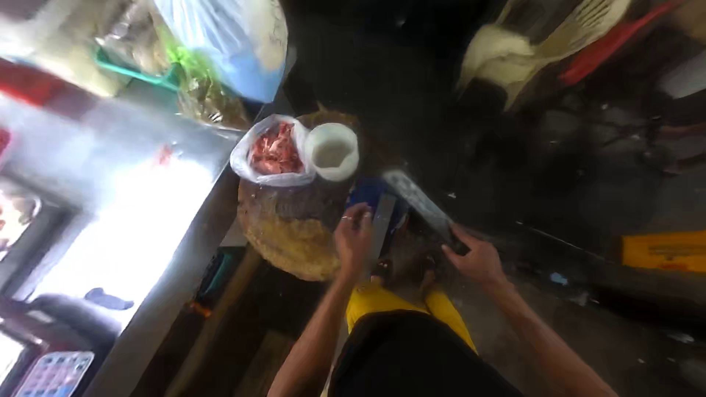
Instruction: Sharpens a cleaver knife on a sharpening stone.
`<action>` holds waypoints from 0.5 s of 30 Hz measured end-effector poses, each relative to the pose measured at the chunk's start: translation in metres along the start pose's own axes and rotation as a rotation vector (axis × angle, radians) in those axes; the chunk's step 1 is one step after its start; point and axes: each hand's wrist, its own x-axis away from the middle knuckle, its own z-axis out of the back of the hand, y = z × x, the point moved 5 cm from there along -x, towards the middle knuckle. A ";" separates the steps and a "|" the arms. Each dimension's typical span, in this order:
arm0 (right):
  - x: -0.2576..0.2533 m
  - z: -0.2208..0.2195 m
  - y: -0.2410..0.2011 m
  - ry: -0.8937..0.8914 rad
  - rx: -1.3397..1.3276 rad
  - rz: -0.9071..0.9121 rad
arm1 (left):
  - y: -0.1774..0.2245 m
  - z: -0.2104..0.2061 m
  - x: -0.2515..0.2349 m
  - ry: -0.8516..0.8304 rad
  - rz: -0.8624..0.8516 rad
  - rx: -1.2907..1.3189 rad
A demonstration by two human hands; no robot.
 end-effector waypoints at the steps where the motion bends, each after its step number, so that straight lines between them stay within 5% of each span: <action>1: -0.009 -0.006 -0.002 -0.059 0.048 0.057 | -0.003 0.021 0.004 0.108 -0.041 -0.009; 7: -0.053 -0.048 -0.009 -0.552 0.171 0.260 | 0.013 0.067 0.029 0.441 -0.070 -0.249; 11: -0.055 -0.040 0.032 -0.522 -0.015 0.229 | 0.049 0.056 -0.067 0.192 0.124 -0.590; 15: -0.037 0.017 0.077 -0.334 -0.164 0.219 | 0.013 0.017 -0.185 -0.147 0.225 -0.867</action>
